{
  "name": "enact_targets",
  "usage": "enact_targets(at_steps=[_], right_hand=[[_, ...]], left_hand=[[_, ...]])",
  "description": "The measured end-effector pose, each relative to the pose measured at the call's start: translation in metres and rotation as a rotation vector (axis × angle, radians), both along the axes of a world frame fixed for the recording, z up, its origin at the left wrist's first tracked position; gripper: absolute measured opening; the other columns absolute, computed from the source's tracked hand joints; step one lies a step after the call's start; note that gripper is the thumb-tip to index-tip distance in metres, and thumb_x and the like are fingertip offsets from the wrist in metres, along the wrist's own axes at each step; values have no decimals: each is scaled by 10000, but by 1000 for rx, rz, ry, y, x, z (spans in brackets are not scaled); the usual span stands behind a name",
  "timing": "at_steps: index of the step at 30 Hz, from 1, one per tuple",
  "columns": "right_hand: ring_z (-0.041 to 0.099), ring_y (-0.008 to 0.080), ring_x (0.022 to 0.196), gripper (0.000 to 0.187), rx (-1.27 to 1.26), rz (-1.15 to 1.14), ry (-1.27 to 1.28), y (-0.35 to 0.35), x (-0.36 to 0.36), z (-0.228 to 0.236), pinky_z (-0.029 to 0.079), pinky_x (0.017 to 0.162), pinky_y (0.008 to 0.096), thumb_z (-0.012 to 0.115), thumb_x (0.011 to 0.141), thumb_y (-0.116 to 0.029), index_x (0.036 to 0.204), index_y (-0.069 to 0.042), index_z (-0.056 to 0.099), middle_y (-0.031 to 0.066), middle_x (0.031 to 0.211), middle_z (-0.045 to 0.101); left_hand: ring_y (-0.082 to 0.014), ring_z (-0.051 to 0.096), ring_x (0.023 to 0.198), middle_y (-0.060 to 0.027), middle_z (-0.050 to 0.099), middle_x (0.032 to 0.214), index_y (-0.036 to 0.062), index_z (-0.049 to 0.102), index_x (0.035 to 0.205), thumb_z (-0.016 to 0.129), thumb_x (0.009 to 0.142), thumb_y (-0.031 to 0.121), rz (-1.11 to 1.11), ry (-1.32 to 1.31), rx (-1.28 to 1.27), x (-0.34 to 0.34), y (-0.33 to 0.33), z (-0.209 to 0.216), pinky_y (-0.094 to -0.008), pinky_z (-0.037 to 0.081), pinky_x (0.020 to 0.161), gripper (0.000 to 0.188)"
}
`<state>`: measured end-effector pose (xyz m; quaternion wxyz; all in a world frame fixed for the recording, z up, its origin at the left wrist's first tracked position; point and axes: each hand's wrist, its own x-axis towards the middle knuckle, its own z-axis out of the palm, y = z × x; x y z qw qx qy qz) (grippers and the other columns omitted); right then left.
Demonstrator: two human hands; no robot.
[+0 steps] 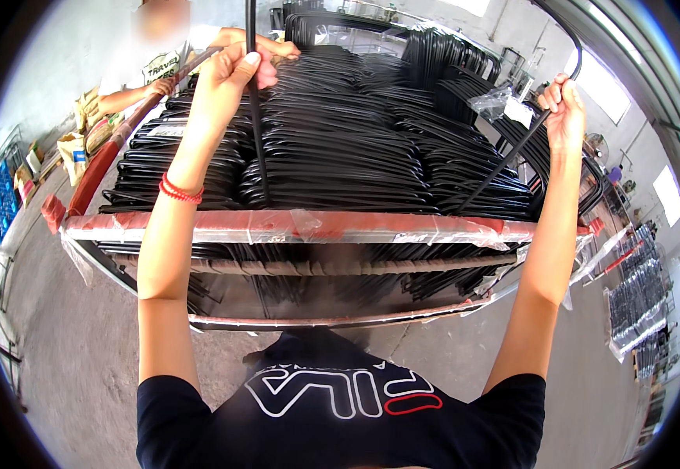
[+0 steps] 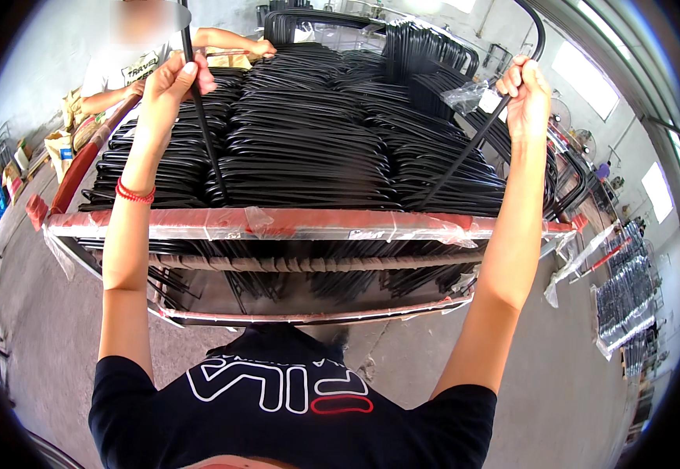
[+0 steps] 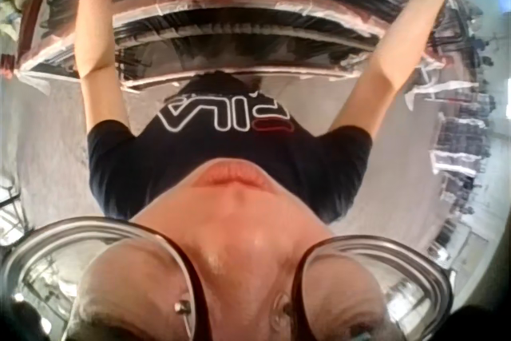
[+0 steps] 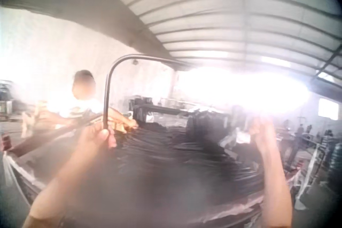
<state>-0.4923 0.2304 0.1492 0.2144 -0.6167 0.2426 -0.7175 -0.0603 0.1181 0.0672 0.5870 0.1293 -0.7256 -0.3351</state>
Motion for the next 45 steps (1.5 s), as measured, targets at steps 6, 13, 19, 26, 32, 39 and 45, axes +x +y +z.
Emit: enact_targets(at_steps=[6, 13, 19, 26, 32, 39, 45], right_hand=[[443, 125, 566, 328, -32, -173, -15, 7, 10, -18, 403, 581, 269, 400, 905, -279, 955, 28, 504, 26, 642, 469], [489, 143, 594, 421, 84, -193, -41, 2, 13, -121, 414, 620, 271, 366, 899, -375, 960, 13, 518, 53, 636, 501], [293, 75, 455, 361, 83, -201, -154, -3, 26, -153, 233, 429, 216, 371, 893, -393, 831, -50, 464, -20, 540, 338], [249, 45, 412, 339, 6, -129, -200, -12, 25, -130, 179, 384, 190, 400, 892, -363, 770, -55, 474, -30, 506, 330], [230, 46, 409, 356, -16, -98, -185, -13, 25, -110, 173, 379, 191, 402, 884, -378, 770, -50, 478, -43, 490, 285], [254, 43, 401, 344, -11, -89, -226, -12, 22, -102, 185, 368, 187, 434, 873, -374, 762, -52, 480, -45, 495, 303], [261, 43, 386, 363, 6, -134, -259, -12, 29, -98, 194, 352, 190, 422, 873, -400, 725, -71, 460, -44, 488, 315]], left_hand=[[-73, 508, 663, 11, 506, 711, 25, 515, 932, 401, 900, 146, 79, 33, 90, -3, -5, -8, -196, 419, 651, 170], [-61, 503, 643, 21, 516, 702, 53, 534, 929, 431, 896, 178, 66, 103, 64, -7, -4, -10, -184, 400, 613, 166], [-60, 481, 614, 20, 505, 690, 45, 540, 913, 431, 897, 184, 73, 182, 40, -12, 0, -10, -180, 383, 589, 178], [-61, 456, 588, 17, 497, 688, 32, 549, 915, 430, 897, 189, 72, 247, -5, -14, -7, 5, -174, 360, 558, 199], [-63, 453, 610, 17, 508, 699, 23, 554, 921, 427, 898, 193, 40, 233, -48, -10, -9, 22, -182, 362, 581, 214], [-65, 460, 622, 18, 521, 716, 23, 552, 947, 432, 895, 197, 86, 210, 3, -8, -7, 33, -194, 372, 619, 218], [-51, 475, 579, 19, 538, 711, 21, 550, 941, 425, 896, 159, 94, 202, 15, -3, -9, 36, -159, 346, 531, 191]])
